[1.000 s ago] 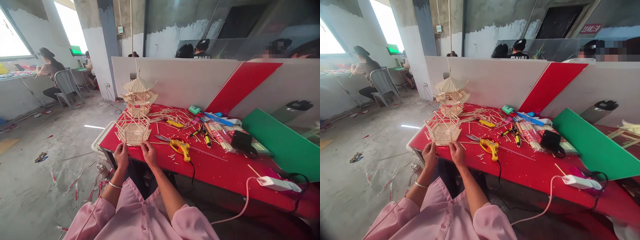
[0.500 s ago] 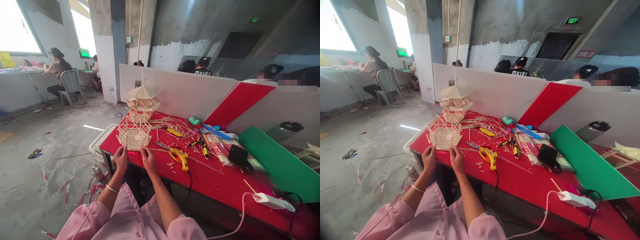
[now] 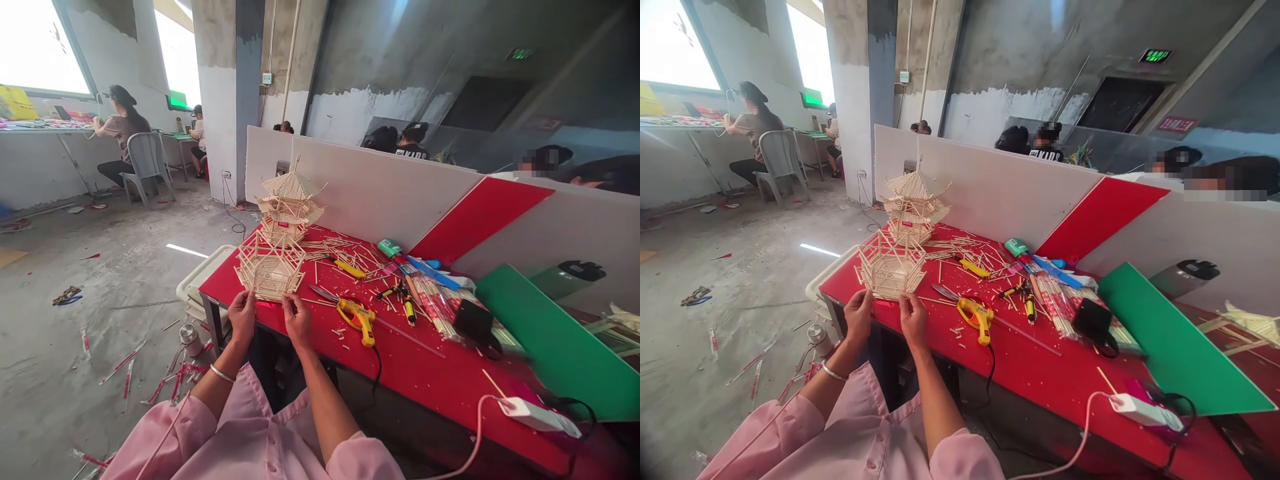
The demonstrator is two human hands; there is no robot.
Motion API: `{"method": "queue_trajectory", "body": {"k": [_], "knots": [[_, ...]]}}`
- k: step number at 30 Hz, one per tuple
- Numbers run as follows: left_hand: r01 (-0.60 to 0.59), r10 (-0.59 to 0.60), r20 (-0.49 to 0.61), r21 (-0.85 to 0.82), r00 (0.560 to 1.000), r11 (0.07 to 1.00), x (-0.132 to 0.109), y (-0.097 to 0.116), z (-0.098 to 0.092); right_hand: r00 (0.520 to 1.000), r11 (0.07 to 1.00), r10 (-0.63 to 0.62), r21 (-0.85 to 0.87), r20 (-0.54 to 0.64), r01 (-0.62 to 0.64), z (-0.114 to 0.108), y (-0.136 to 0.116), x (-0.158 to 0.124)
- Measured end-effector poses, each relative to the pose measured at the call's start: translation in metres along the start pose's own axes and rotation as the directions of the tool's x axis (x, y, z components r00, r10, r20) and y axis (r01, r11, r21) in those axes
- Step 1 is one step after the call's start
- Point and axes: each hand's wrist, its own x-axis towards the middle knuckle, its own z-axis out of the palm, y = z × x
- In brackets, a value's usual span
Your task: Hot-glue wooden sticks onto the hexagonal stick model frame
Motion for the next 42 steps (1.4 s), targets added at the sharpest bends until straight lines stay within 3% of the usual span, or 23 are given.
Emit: {"method": "queue_trajectory", "body": {"k": [36, 42], "knots": [[0.025, -0.025, 0.014, -0.033, 1.0, 0.999, -0.0004, 0.0011, -0.0016, 0.999, 0.999, 0.036, 0.001, -0.023, -0.036, 0.0003, 0.0056, -0.0011], [0.083, -0.086, -0.041, -0.07, 0.996, 0.994, 0.0049, -0.0014, -0.0066, 0.991, 0.998, 0.038, -0.046, -0.126, -0.044, -0.0033, 0.0039, -0.0002]]}}
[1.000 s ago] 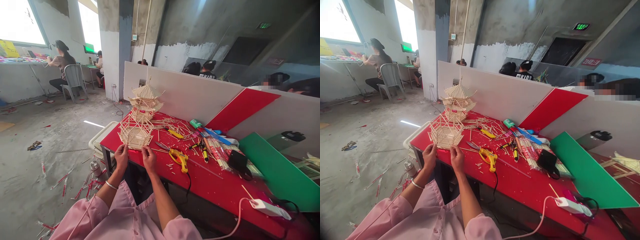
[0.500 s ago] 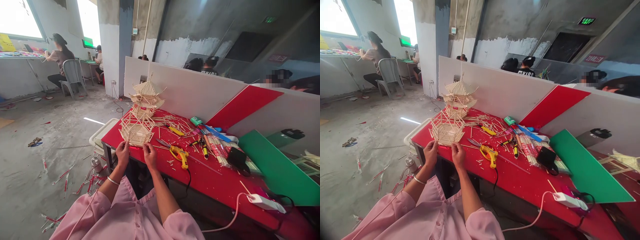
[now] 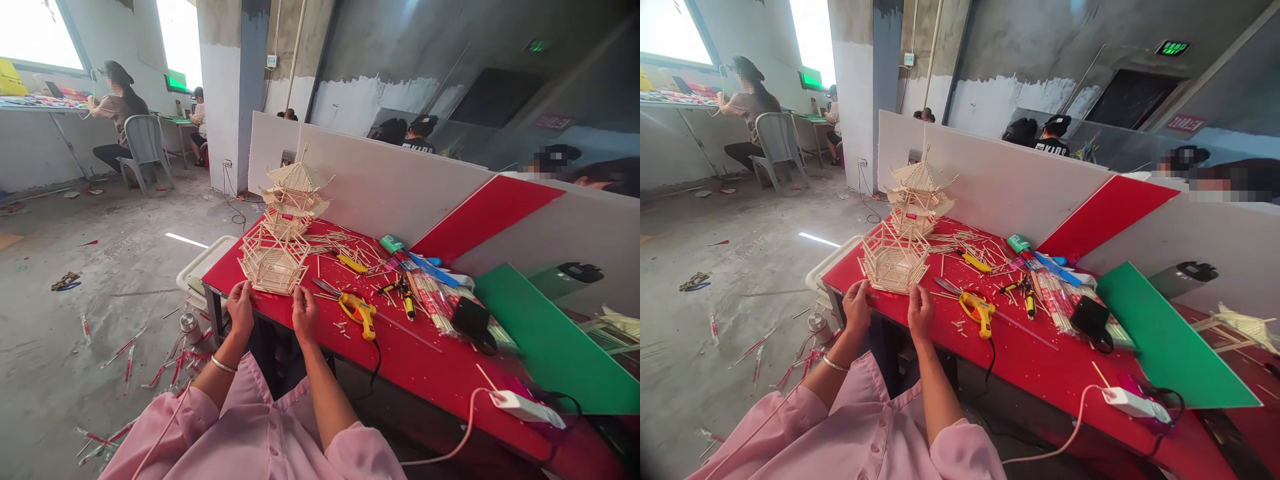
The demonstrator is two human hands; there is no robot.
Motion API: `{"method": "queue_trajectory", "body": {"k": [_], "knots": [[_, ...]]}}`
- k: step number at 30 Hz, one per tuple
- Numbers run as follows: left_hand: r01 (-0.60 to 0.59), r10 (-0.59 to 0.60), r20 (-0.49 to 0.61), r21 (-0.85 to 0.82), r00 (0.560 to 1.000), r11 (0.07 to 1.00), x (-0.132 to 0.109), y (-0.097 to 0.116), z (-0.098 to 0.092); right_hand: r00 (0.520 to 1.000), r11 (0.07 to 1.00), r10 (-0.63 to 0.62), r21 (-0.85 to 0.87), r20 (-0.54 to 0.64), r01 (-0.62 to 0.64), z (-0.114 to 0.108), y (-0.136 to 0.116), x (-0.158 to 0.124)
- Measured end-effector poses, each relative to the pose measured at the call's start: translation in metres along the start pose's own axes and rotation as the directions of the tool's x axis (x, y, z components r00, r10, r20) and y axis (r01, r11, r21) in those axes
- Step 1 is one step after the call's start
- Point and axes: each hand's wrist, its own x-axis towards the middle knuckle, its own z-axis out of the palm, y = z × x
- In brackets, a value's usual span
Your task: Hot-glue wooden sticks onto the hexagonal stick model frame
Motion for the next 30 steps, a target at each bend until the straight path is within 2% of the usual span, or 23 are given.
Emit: {"method": "queue_trajectory", "body": {"k": [3, 6, 10, 13, 15, 18, 19, 21, 26, 30], "knots": [[0.013, -0.013, -0.06, -0.007, 0.998, 1.0, 0.006, 0.004, -0.003, 0.997, 0.999, -0.01, -0.049, -0.077, 0.006, -0.005, -0.003, 0.005], [0.017, -0.014, -0.108, 0.024, 0.994, 1.0, 0.013, 0.011, -0.004, 0.994, 0.994, -0.039, -0.102, -0.1, 0.028, -0.011, -0.008, 0.014], [0.097, -0.092, -0.07, 0.071, 0.993, 0.993, 0.021, 0.019, -0.002, 0.995, 0.981, -0.075, -0.187, -0.072, 0.061, -0.02, -0.012, 0.025], [0.155, -0.152, -0.041, 0.079, 0.987, 0.985, 0.025, 0.023, -0.001, 0.995, 0.961, -0.093, -0.267, -0.04, 0.079, -0.035, -0.012, 0.032], [0.19, -0.19, -0.008, 0.068, 0.982, 0.979, 0.027, 0.025, -0.002, 0.995, 0.912, -0.095, -0.399, 0.009, 0.09, -0.05, -0.01, 0.037], [0.237, -0.239, 0.03, 0.049, 0.971, 0.97, 0.03, 0.028, -0.002, 0.994, 0.738, -0.039, -0.668, 0.105, 0.1, -0.071, -0.005, 0.045], [0.248, -0.249, 0.03, 0.039, 0.968, 0.968, 0.031, 0.029, -0.002, 0.992, 0.686, -0.016, -0.72, 0.125, 0.102, -0.076, -0.004, 0.048], [0.27, -0.27, 0.023, 0.014, 0.962, 0.963, 0.031, 0.03, 0.0, 0.989, 0.653, 0.006, -0.749, 0.151, 0.11, -0.082, -0.001, 0.055], [0.286, -0.286, 0.058, -0.006, 0.957, 0.958, 0.031, 0.03, 0.006, 0.967, 0.66, 0.013, -0.729, 0.254, 0.183, -0.075, 0.003, 0.08], [0.287, -0.286, 0.059, -0.005, 0.956, 0.958, 0.031, 0.028, 0.008, 0.928, 0.653, 0.03, -0.71, 0.37, 0.262, -0.06, 0.015, 0.123]]}}
